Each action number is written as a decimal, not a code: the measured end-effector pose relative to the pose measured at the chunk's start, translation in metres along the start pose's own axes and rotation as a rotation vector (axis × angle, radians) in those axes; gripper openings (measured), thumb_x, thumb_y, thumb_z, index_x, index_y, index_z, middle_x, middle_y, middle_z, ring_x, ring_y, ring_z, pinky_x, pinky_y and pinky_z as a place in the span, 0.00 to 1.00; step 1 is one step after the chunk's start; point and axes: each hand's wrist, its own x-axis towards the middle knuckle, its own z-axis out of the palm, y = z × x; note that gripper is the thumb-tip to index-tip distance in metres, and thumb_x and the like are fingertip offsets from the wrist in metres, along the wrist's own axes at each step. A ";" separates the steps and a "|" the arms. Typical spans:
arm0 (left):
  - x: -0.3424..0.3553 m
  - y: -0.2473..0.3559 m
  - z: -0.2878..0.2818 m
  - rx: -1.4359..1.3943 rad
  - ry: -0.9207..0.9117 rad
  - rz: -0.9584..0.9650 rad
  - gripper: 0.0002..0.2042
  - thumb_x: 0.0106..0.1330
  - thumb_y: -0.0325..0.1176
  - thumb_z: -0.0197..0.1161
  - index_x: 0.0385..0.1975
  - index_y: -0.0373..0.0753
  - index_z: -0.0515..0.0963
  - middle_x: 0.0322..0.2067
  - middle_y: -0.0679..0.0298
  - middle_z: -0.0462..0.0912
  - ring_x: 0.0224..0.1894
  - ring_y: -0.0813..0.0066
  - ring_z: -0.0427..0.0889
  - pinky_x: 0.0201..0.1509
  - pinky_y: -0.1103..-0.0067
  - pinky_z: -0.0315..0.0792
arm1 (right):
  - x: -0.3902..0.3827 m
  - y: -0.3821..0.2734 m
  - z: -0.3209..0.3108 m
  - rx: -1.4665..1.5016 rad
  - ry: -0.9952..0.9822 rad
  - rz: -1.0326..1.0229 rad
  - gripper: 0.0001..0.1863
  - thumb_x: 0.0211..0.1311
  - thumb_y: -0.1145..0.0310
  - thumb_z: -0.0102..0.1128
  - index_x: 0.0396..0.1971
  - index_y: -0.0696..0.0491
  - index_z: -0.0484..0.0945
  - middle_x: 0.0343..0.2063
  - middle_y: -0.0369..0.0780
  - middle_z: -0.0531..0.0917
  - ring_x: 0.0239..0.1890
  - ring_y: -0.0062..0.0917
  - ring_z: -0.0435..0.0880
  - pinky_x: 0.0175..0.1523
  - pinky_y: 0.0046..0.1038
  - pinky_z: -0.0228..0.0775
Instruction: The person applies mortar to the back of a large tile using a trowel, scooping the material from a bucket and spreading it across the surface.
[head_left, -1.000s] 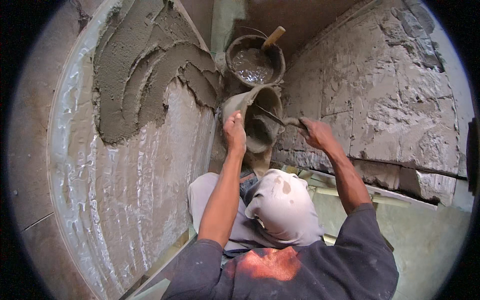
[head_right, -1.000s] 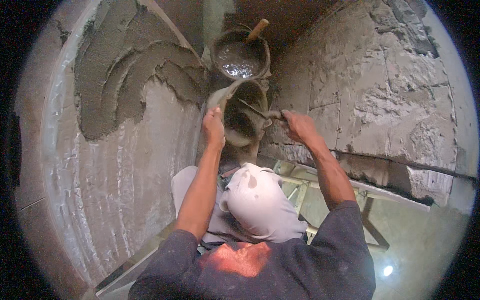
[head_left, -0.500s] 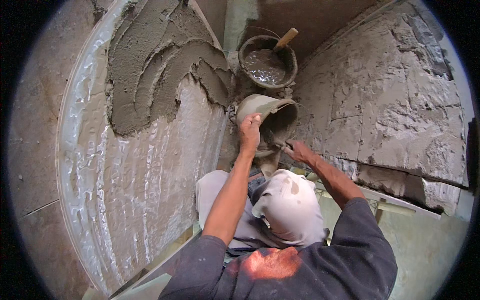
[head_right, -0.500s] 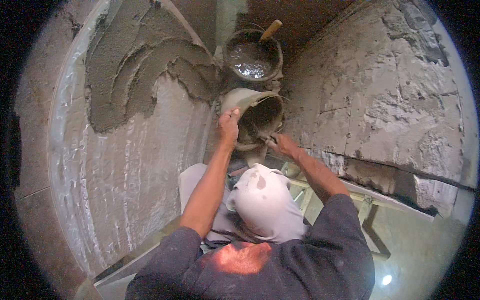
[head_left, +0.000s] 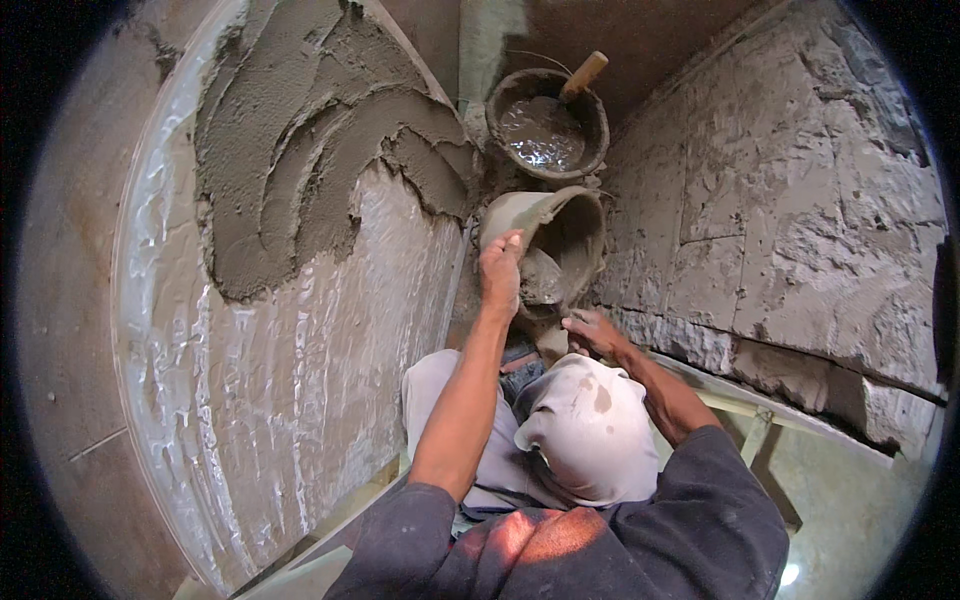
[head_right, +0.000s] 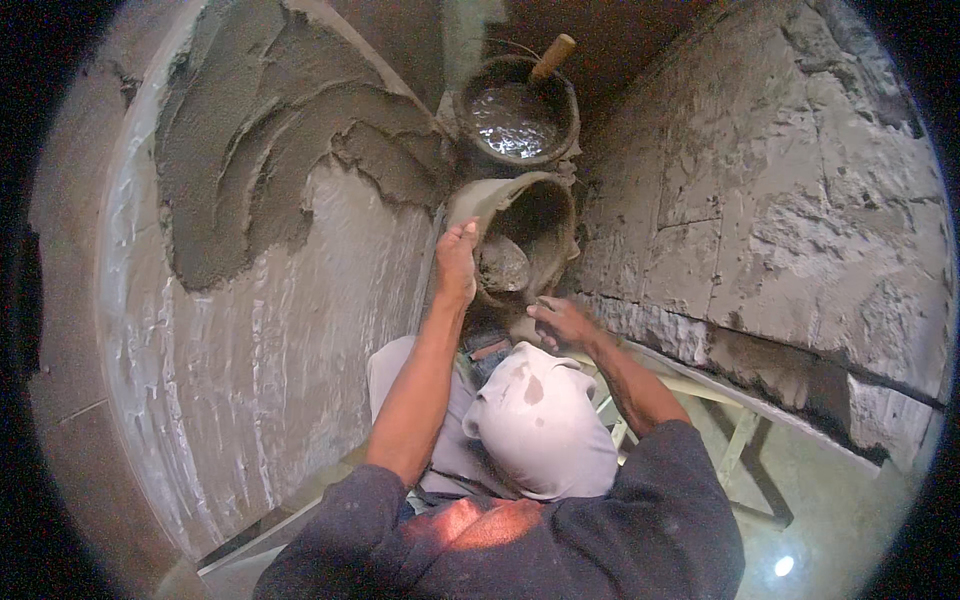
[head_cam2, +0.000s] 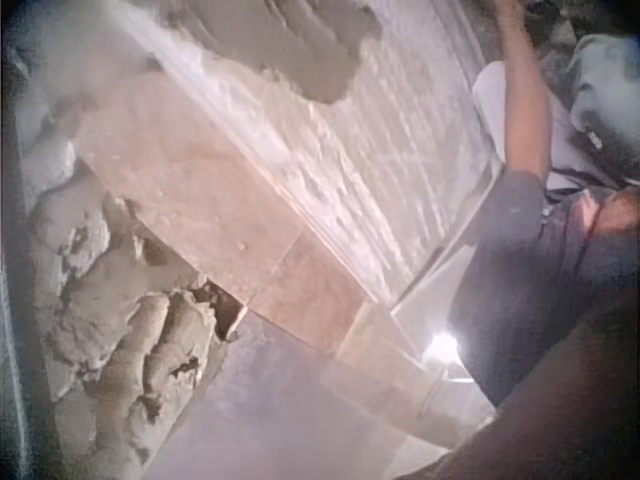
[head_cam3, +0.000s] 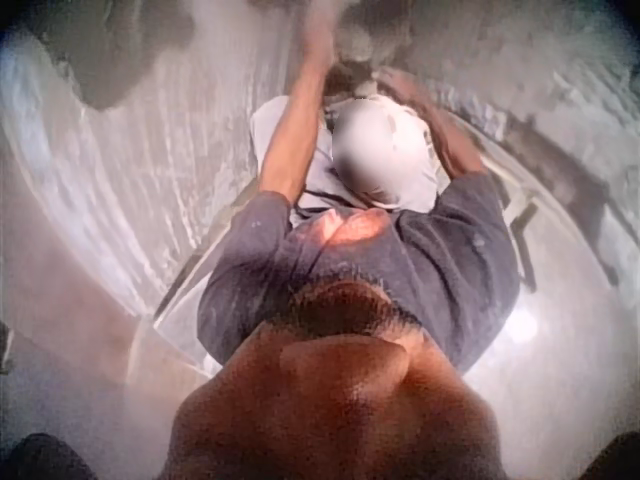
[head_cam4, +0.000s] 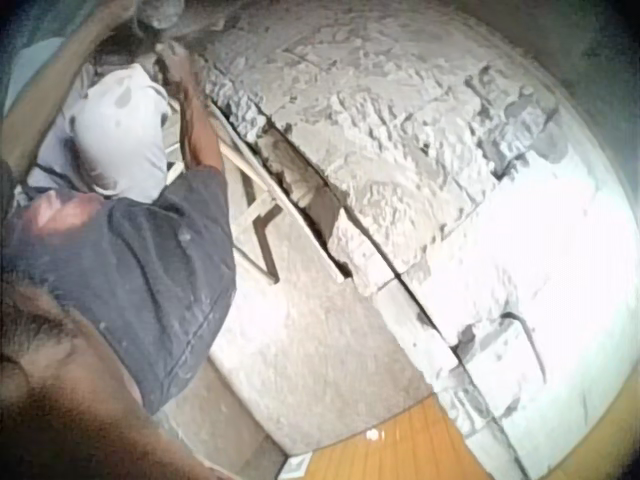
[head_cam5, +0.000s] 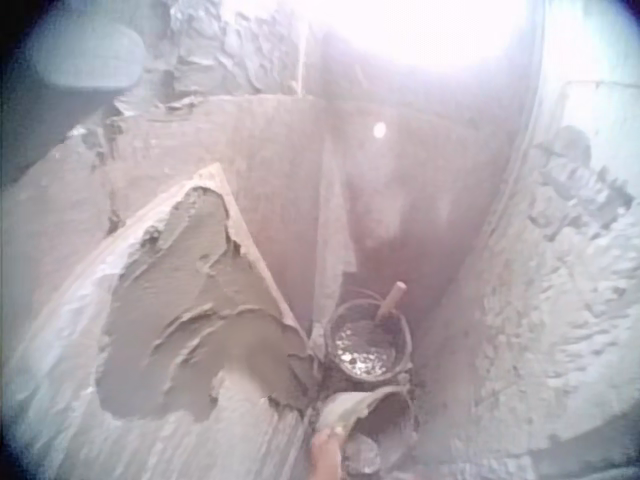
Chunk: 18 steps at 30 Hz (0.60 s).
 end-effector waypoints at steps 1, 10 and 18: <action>0.002 0.000 -0.005 -0.053 0.029 -0.014 0.11 0.69 0.31 0.53 0.43 0.32 0.77 0.39 0.66 0.78 0.41 0.80 0.73 0.49 0.81 0.67 | 0.000 0.001 0.008 0.118 -0.022 -0.014 0.19 0.63 0.53 0.54 0.36 0.57 0.72 0.15 0.35 0.74 0.10 0.16 0.69 0.16 0.22 0.62; 0.006 0.014 -0.011 -0.357 0.068 -0.157 0.10 0.70 0.34 0.53 0.43 0.35 0.75 0.42 0.61 0.81 0.44 0.70 0.78 0.55 0.72 0.70 | -0.018 -0.010 -0.006 0.234 0.012 -0.119 0.20 0.62 0.54 0.56 0.39 0.57 0.68 0.16 0.35 0.72 0.12 0.18 0.70 0.16 0.22 0.60; -0.004 -0.030 -0.015 -0.454 0.304 -0.365 0.13 0.72 0.35 0.48 0.49 0.36 0.73 0.46 0.61 0.79 0.49 0.66 0.77 0.57 0.68 0.69 | -0.068 -0.061 -0.024 0.118 0.108 -0.094 0.22 0.61 0.53 0.56 0.41 0.59 0.73 0.19 0.34 0.72 0.13 0.16 0.69 0.18 0.22 0.59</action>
